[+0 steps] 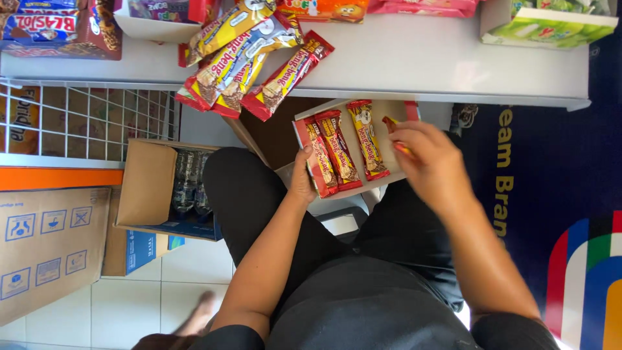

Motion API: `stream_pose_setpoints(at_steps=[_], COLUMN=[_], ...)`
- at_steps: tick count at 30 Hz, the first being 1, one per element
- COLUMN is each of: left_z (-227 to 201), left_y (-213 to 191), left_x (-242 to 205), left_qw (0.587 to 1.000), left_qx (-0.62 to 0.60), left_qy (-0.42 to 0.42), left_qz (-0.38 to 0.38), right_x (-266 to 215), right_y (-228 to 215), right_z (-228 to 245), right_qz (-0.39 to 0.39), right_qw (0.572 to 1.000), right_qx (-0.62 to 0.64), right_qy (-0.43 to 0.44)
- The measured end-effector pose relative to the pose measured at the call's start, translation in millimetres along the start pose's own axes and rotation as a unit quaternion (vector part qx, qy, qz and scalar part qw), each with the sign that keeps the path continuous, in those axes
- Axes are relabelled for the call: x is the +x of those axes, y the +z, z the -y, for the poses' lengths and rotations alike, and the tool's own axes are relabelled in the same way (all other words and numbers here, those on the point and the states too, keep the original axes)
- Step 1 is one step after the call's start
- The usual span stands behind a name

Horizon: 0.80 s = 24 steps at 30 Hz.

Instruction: Organizing snack bars into a box and wiping bread packages before placing them in a crate.

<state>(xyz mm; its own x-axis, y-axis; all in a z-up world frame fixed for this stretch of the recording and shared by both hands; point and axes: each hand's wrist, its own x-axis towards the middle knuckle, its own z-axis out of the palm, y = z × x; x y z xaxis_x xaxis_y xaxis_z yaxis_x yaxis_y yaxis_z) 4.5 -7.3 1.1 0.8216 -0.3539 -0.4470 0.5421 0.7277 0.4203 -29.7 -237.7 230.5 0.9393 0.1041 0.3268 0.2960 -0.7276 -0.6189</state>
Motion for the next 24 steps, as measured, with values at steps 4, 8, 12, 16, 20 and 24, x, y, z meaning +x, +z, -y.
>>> stream_pose_setpoints(at_steps=[4,8,12,16,20,24], left_z=[-4,0,-5,-3,0,0], left_y=[3,-3,3,2,-1,0], left_x=[0,1,-2,-2,0,-2], left_qw=[1.000,1.000,1.000,1.000,1.000,0.999], left_qx=[-0.004,-0.001,0.005,0.004,0.008,0.028], left_qy=[-0.009,-0.010,-0.007,-0.004,-0.008,-0.005], left_qz=[0.007,-0.013,-0.027,-0.024,-0.009,-0.020], right_x=[-17,-28,-26,-26,-22,-17], right_y=[31,41,29,28,37,38], right_z=[-9,-12,-16,-30,-43,-46], right_qz=[0.013,0.044,0.026,0.011,0.089,0.185], right_qw=[1.000,0.995,0.994,0.997,0.989,0.964], right_qx=[-0.018,0.088,0.082,0.006,-0.101,-0.184], right_qy=[0.015,-0.010,-0.063,-0.075,-0.055,-0.055])
